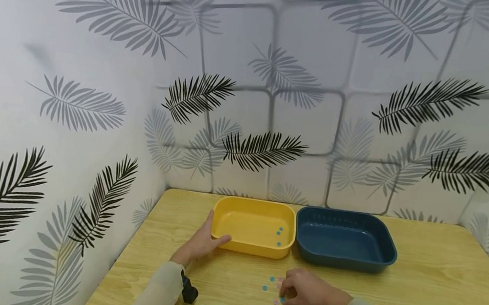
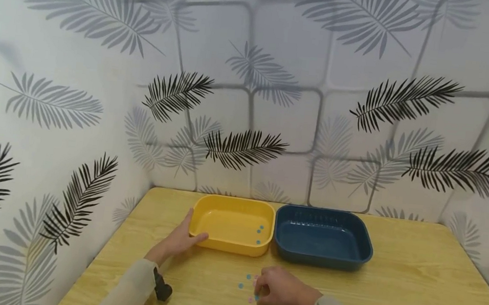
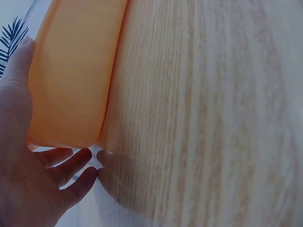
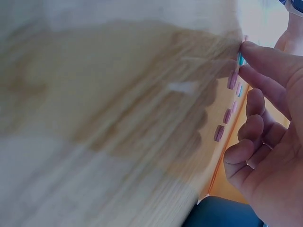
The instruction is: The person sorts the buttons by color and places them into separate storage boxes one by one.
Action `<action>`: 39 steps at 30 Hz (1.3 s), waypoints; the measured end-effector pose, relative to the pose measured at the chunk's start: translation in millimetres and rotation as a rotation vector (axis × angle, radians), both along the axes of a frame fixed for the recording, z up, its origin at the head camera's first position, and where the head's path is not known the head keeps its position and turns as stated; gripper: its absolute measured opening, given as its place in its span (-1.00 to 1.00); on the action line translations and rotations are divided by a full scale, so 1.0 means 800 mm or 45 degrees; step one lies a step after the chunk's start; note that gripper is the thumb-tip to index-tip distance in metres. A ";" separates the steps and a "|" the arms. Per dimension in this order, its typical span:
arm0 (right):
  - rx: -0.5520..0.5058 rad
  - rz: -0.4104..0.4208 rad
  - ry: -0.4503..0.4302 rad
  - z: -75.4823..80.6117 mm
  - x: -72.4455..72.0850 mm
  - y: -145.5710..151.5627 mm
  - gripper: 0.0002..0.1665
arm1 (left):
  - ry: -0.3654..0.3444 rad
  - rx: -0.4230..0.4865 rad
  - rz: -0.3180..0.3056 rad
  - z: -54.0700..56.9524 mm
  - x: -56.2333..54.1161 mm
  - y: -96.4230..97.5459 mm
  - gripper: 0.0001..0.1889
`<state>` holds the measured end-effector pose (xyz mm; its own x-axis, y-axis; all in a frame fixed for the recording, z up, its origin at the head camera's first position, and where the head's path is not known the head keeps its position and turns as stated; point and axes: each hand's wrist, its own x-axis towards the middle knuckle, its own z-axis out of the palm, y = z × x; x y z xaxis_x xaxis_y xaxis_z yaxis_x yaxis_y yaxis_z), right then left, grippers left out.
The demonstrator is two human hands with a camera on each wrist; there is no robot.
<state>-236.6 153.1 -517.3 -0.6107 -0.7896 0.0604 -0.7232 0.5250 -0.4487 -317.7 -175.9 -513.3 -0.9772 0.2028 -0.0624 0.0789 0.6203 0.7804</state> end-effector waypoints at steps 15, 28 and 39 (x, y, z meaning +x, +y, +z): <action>-0.053 0.037 -0.010 0.002 -0.002 -0.002 -0.97 | -0.012 0.015 0.019 -0.001 0.000 0.000 0.13; -0.059 0.015 -0.054 0.004 -0.001 -0.006 -0.92 | -0.006 0.010 0.010 -0.004 -0.002 -0.001 0.11; -0.092 -0.007 -0.123 0.003 -0.001 -0.007 -0.88 | 0.011 0.045 -0.020 0.000 0.003 -0.001 0.10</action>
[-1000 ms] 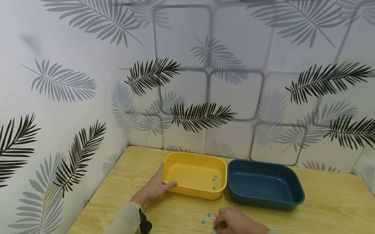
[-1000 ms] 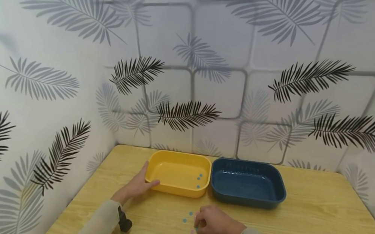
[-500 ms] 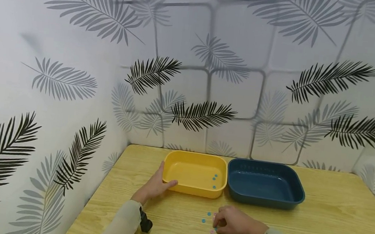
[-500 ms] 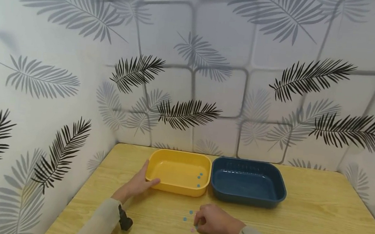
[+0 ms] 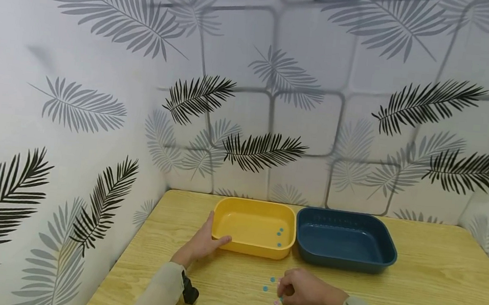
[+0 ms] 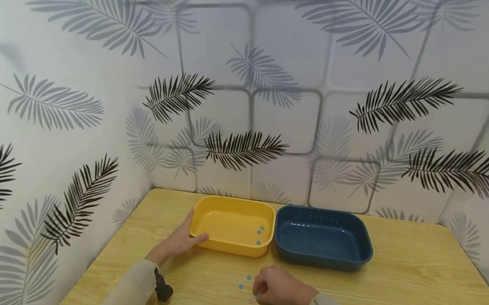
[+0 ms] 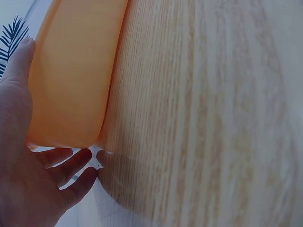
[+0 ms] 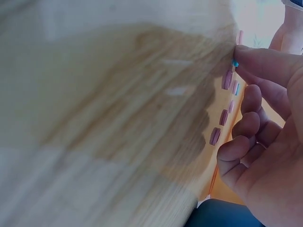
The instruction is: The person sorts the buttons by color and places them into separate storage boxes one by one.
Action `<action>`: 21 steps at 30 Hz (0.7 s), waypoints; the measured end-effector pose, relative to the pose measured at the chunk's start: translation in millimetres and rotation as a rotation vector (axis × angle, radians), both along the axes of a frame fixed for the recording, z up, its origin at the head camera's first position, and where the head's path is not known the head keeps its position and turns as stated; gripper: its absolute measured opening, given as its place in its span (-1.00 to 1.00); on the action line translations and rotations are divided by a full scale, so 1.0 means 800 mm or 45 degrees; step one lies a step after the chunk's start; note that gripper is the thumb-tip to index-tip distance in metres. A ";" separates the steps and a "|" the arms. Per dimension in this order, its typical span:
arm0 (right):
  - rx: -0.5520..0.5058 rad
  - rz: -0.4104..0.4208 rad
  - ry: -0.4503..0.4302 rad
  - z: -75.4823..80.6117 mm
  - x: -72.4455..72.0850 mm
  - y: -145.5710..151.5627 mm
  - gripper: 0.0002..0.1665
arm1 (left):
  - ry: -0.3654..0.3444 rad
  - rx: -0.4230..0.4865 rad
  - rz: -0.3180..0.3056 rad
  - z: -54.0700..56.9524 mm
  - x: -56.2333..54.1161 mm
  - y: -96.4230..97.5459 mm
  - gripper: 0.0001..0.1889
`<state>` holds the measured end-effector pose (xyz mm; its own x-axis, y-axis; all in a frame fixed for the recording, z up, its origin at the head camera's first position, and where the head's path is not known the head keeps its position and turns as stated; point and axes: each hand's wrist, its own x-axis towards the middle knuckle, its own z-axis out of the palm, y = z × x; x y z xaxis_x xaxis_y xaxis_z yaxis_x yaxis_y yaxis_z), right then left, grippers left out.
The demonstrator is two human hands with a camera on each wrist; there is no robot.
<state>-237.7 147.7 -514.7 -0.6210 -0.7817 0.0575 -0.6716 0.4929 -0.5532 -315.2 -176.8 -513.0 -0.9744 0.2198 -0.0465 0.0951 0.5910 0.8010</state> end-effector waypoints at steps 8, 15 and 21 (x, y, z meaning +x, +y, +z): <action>0.004 -0.003 -0.001 0.001 0.000 -0.001 -0.83 | -0.001 0.000 0.001 -0.001 0.000 0.000 0.09; -0.018 0.023 0.039 0.004 0.000 0.000 -0.79 | -0.001 -0.007 0.001 -0.001 -0.001 0.000 0.09; -0.134 0.003 -0.047 0.007 -0.001 0.011 -0.81 | -0.009 -0.001 0.006 -0.001 0.000 0.000 0.10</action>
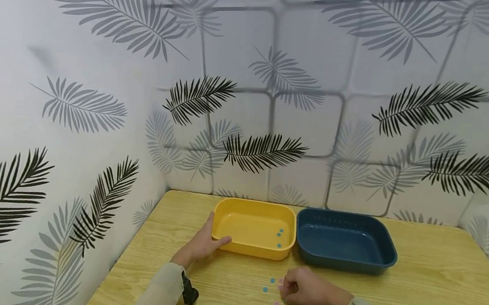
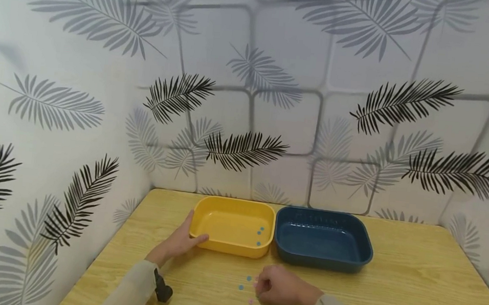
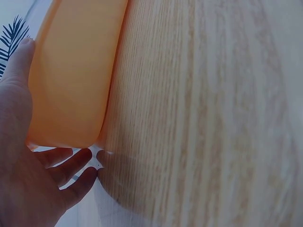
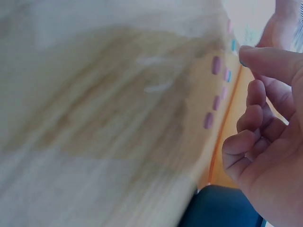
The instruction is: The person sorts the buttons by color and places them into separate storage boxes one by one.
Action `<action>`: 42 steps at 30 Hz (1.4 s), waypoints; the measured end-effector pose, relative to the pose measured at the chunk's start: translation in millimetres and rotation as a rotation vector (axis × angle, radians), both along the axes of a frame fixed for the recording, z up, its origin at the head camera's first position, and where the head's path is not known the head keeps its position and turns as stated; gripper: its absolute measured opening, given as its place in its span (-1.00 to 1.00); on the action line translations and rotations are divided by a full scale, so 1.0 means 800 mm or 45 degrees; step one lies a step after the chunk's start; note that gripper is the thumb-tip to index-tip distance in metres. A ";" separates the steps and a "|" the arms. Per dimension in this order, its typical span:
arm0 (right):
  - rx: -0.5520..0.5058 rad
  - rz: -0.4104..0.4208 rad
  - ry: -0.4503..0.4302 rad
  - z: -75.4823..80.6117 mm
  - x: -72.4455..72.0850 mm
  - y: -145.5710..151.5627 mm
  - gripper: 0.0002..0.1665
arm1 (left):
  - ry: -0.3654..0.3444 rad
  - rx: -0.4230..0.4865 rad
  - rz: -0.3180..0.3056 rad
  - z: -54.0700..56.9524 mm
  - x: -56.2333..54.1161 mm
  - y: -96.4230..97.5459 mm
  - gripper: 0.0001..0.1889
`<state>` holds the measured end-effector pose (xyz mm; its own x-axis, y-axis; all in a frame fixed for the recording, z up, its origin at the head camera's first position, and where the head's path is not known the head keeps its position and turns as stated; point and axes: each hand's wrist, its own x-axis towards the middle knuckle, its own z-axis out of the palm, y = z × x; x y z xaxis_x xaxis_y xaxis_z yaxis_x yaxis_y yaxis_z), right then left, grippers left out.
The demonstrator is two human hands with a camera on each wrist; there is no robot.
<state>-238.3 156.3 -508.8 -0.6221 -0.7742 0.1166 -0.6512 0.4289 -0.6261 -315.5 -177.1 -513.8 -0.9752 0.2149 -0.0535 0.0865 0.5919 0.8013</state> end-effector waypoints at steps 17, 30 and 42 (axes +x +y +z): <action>-0.079 -0.209 -0.161 0.022 -0.017 0.018 -0.91 | -0.013 -0.019 0.016 0.000 0.000 0.001 0.16; -0.142 -0.325 -0.175 0.036 -0.032 0.018 -0.97 | -0.015 -0.022 0.022 0.000 -0.001 0.000 0.18; -0.173 -0.481 -0.154 0.044 -0.041 0.015 -0.93 | -0.017 0.004 0.019 -0.002 -0.001 0.000 0.15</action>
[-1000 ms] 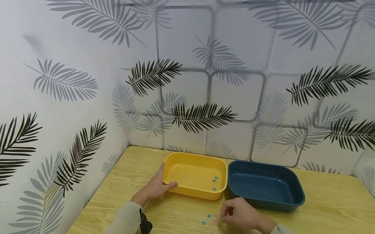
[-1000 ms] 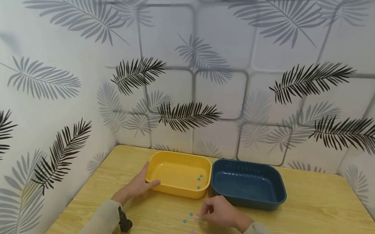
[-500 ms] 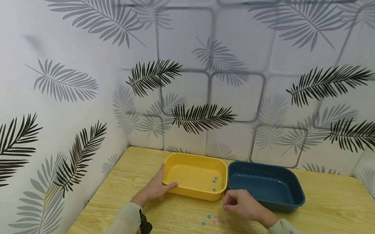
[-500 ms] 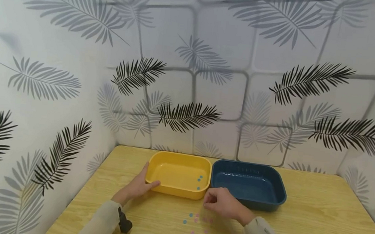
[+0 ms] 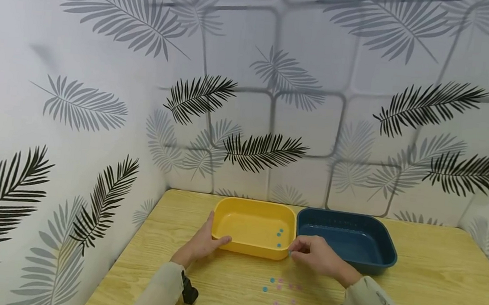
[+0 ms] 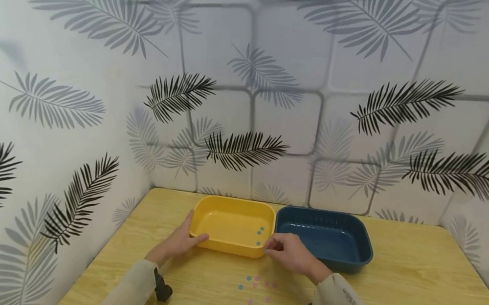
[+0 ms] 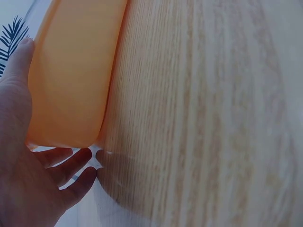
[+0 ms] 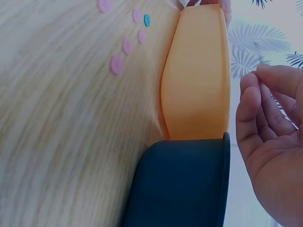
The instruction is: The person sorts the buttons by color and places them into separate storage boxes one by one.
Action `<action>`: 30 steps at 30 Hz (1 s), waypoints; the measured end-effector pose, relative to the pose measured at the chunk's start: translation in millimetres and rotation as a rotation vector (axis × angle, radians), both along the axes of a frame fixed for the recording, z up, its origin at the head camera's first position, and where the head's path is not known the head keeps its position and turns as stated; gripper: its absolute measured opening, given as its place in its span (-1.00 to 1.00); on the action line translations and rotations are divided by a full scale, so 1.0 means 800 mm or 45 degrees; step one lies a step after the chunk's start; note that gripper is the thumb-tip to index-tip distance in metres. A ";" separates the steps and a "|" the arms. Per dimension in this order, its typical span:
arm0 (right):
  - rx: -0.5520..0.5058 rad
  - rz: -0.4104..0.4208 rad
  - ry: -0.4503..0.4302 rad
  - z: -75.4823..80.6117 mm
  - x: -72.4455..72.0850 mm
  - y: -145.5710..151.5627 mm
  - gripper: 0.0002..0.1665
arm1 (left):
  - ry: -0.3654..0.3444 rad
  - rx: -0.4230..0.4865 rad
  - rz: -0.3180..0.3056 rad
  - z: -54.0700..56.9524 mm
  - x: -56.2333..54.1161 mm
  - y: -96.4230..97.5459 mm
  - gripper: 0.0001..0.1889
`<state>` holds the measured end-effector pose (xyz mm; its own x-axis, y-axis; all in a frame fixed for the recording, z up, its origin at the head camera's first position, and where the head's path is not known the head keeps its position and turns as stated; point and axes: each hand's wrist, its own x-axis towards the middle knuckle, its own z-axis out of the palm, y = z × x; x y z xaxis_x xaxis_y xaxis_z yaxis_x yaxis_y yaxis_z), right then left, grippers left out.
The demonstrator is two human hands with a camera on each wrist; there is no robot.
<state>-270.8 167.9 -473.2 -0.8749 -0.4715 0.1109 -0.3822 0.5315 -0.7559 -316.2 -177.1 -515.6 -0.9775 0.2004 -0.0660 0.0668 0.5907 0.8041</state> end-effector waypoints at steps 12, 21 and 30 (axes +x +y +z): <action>-0.100 -0.082 0.016 0.013 -0.015 -0.007 -0.91 | 0.002 -0.017 0.002 0.000 -0.001 0.000 0.12; -0.077 -0.081 0.016 0.014 -0.024 -0.015 -0.86 | 0.008 -0.011 -0.001 0.001 -0.001 0.001 0.11; -0.061 -0.086 0.021 0.009 -0.033 -0.025 -0.83 | 0.008 -0.017 -0.001 0.001 -0.001 0.001 0.12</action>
<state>-297.2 148.1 -465.8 -0.9024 -0.4053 0.1467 -0.3594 0.5199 -0.7749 -316.9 -175.9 -515.0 -0.9777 0.2002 -0.0629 0.0720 0.6015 0.7956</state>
